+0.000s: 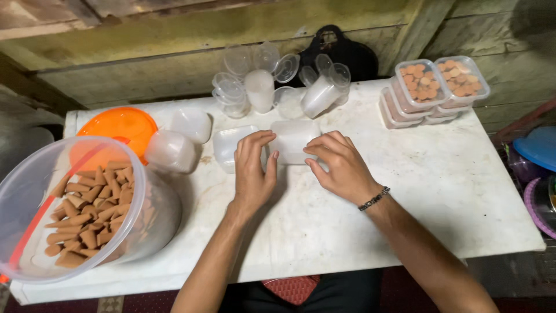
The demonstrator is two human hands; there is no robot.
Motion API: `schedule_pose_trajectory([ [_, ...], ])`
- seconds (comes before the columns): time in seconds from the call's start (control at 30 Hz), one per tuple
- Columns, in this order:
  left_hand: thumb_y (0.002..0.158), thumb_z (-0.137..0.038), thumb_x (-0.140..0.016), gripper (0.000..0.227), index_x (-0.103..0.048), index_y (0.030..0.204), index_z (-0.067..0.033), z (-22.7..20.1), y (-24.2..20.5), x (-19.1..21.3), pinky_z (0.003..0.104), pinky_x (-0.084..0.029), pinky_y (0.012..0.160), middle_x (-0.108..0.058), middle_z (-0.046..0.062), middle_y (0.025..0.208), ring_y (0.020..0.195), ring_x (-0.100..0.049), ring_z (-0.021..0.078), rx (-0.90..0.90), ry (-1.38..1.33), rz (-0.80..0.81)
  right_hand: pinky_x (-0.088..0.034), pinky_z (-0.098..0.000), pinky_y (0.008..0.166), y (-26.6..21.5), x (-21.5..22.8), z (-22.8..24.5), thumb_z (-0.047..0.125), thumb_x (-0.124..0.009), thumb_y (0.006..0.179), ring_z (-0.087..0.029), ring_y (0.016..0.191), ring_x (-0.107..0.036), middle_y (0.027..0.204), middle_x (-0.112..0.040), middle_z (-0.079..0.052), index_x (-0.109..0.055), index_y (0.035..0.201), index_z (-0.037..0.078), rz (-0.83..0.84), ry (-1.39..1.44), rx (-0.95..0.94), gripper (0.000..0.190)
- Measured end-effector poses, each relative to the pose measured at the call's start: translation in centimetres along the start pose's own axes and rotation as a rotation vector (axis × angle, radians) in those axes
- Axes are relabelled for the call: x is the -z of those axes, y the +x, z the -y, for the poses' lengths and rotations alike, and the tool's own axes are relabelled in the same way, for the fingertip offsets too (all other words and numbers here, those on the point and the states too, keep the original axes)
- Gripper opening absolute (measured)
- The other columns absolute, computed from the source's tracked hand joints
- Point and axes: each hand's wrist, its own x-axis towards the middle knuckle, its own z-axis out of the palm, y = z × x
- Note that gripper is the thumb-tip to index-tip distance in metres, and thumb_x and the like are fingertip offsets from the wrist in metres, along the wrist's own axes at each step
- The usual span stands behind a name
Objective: The person places small brown cone-shaped items into plastic containers and then stacks the containers on a table.
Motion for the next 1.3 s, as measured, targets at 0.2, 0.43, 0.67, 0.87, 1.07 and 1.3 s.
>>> schedule_pose_trajectory([
  [0.2,0.079,-0.009,-0.085,0.072,-0.049,0.142,-0.0033,2.7,-0.4,1.5,0.056,-0.025,0.112,-0.057,0.014,0.136,0.136,-0.044,0.0356,-0.011,0.071,0.233,-0.049,-0.0382,0.085,2.2,-1.8,1.3,0.013,-0.072,0.090,-0.025,0.098,-0.061,0.095,-0.068,-0.007,-0.075,0.098,0.007,0.196,-0.166,-0.021,0.010],
  [0.43,0.075,-0.019,-0.091,0.108,-0.026,0.157,0.0046,2.1,3.2,1.3,0.067,-0.008,0.118,-0.052,0.032,0.144,0.145,-0.036,0.0443,-0.015,-0.003,0.400,-0.052,-0.0346,0.083,3.0,-1.7,1.5,0.009,-0.068,0.092,-0.024,0.097,-0.062,0.093,-0.068,-0.007,-0.073,0.094,0.005,0.307,-0.182,-0.094,0.007],
  [0.67,0.078,-0.024,-0.089,0.108,-0.021,0.159,0.0016,2.7,3.8,0.7,0.063,-0.016,0.116,-0.057,0.030,0.141,0.139,-0.046,0.0400,0.020,-0.041,0.440,-0.053,-0.0325,0.083,3.0,-2.2,1.1,0.007,-0.062,0.096,-0.024,0.094,-0.061,0.089,-0.062,-0.008,-0.069,0.094,0.003,0.297,-0.159,-0.063,0.009],
  [0.87,0.080,-0.026,-0.088,0.110,-0.018,0.158,0.0032,2.5,3.7,0.8,0.062,-0.015,0.116,-0.059,0.030,0.139,0.137,-0.047,0.0407,0.048,-0.071,0.422,-0.054,-0.0338,0.082,2.7,-2.4,0.9,0.006,-0.060,0.097,-0.026,0.093,-0.061,0.088,-0.061,-0.009,-0.068,0.096,0.002,0.259,-0.133,-0.046,0.009],
  [1.07,0.078,-0.030,-0.089,0.112,-0.018,0.157,0.0022,2.9,3.6,0.4,0.061,-0.016,0.116,-0.062,0.026,0.135,0.135,-0.050,0.0385,0.065,-0.031,0.416,-0.054,-0.0330,0.081,2.4,-2.6,1.0,0.005,-0.061,0.097,-0.025,0.091,-0.061,0.085,-0.059,-0.009,-0.068,0.095,0.001,0.199,-0.122,-0.035,0.008],
  [1.3,0.076,-0.030,-0.090,0.111,-0.019,0.155,0.0024,1.7,3.8,1.1,0.064,-0.016,0.115,-0.065,0.025,0.131,0.132,-0.054,0.0393,0.091,0.013,0.386,-0.054,-0.0304,0.079,1.8,-3.3,1.4,0.005,-0.059,0.100,-0.024,0.090,-0.059,0.083,-0.054,-0.007,-0.067,0.093,0.001,0.065,-0.264,0.117,0.011],
])
